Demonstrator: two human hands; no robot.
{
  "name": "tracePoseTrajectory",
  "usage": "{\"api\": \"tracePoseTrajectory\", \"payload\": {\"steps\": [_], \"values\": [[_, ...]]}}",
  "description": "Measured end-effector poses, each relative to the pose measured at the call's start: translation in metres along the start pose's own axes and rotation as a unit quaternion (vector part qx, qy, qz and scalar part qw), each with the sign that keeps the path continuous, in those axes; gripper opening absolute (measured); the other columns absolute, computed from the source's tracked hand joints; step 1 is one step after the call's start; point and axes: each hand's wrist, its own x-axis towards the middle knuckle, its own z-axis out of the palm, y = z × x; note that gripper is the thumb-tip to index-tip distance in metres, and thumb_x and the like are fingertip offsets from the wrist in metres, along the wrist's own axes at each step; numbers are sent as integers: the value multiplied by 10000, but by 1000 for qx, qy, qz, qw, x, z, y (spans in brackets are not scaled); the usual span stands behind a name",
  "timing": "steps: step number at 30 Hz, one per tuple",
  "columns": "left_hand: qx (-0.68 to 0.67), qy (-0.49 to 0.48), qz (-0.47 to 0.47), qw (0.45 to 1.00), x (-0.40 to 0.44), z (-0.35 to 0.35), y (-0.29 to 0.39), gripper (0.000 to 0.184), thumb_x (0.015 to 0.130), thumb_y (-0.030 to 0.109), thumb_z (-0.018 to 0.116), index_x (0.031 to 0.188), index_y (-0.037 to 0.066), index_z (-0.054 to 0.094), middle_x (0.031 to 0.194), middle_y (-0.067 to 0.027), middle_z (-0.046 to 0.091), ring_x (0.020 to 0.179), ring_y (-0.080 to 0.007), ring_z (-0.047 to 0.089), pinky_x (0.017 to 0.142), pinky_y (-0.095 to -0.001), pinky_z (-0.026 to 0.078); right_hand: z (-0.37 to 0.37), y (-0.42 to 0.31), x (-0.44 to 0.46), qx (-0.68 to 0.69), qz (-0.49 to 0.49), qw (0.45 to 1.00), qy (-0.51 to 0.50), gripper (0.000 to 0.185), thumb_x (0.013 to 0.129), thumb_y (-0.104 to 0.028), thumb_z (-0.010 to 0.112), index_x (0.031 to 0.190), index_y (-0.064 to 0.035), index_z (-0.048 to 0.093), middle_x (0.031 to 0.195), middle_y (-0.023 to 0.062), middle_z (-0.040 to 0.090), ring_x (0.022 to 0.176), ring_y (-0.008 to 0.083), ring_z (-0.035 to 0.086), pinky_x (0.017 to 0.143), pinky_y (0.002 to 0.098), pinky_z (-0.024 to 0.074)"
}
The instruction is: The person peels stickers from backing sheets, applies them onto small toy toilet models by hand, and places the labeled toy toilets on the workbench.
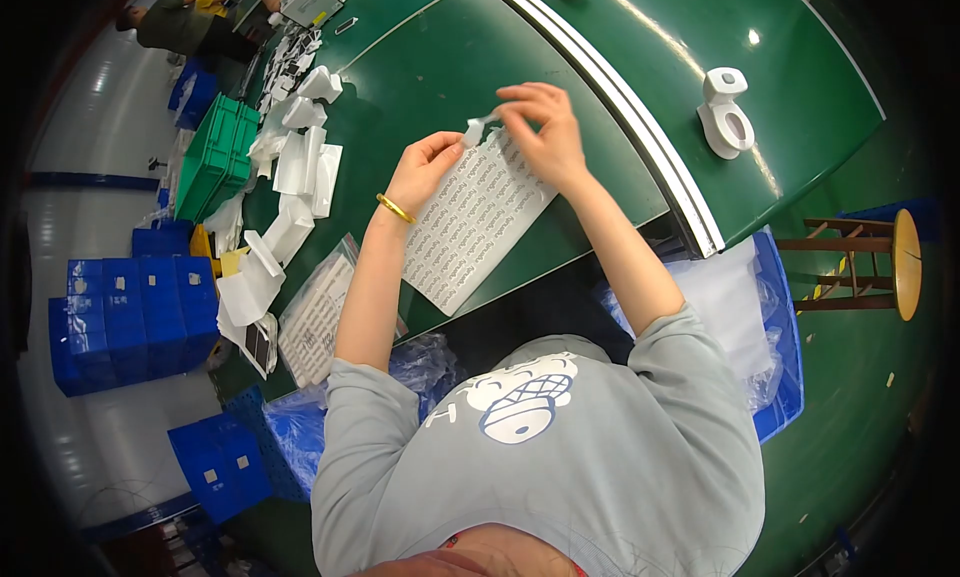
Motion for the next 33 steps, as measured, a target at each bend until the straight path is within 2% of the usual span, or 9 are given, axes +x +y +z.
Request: {"api": "tracePoseTrajectory", "payload": {"steps": [3, 5, 6, 12, 13, 15, 21, 28, 33], "values": [[222, 78, 16, 972, -1, -2, 0, 323, 877, 201, 611, 1122, -8, 590, 992, -88, 634, 891, -193, 593, 799, -313, 476, -18, 4, 5, 14, 74, 992, 102, 134, 851, -176, 625, 893, -95, 724, 1106, 6, 657, 1121, 209, 493, 965, 360, 381], [415, 185, 92, 886, -10, 6, 7, 381, 852, 223, 630, 1156, 2, 566, 1025, -118, 609, 946, -259, 574, 836, -362, 463, -31, -5, 2, -34, 55, 989, 130, 130, 849, -179, 633, 890, -98, 726, 1107, 2, 654, 1099, 209, 495, 946, 347, 389], [472, 250, 192, 823, -12, 13, 6, 436, 819, 221, 650, 1188, 20, 536, 1065, -145, 573, 1013, -333, 526, 862, -414, 439, -37, -14, -2, -62, 38, 988, 138, 127, 848, -177, 635, 889, -98, 726, 1106, 2, 653, 1098, 208, 494, 942, 344, 390], [370, 207, 352, 834, -29, 94, 75, 311, 805, 174, 670, 1055, 7, 593, 990, -130, 616, 903, -317, 581, 811, -387, 467, -54, -58, -33, -135, -39, 973, 184, 89, 805, -100, 675, 881, -86, 719, 1096, 26, 649, 1098, 252, 480, 917, 355, 402], [285, 170, 309, 891, -35, 108, 81, 261, 810, 146, 665, 1029, 17, 607, 963, -128, 632, 867, -296, 611, 764, -365, 492, -57, -63, -39, -134, -38, 972, 188, 90, 807, -100, 673, 882, -82, 718, 1096, 27, 649, 1097, 251, 480, 918, 356, 402], [231, 149, 276, 921, -41, 128, 79, 231, 824, 117, 648, 1037, 33, 614, 966, -131, 640, 849, -269, 634, 740, -328, 511, -64, -72, -50, -135, -34, 971, 196, 91, 811, -101, 669, 885, -76, 716, 1095, 30, 649, 1094, 251, 480, 918, 356, 402], [22, 118, 250, 961, -54, 162, 71, 219, 842, 108, 650, 1026, -2, 605, 945, -107, 646, 824, -199, 625, 731, -310, 511, -85, -88, -78, -135, -29, 972, 192, 128, 850, -110, 621, 921, -57, 714, 1098, 62, 651, 1108, 275, 475, 914, 373, 407], [-166, 94, 144, 971, -61, 177, 65, 130, 892, 93, 618, 965, -13, 596, 891, -61, 650, 782, -85, 602, 730, -227, 500, -104, -98, -95, -147, -57, 972, 174, 181, 897, -147, 560, 928, -43, 705, 1149, 88, 629, 1117, 287, 474, 937, 388, 386], [-250, 27, 78, 965, -69, 168, 74, 134, 920, 132, 578, 980, 14, 600, 940, -63, 649, 856, -125, 622, 765, -264, 518, -122, -85, -99, -28, 75, 974, 213, 187, 848, -207, 651, 949, -57, 700, 1186, 81, 606, 1078, 223, 505, 893, 335, 410]]}}
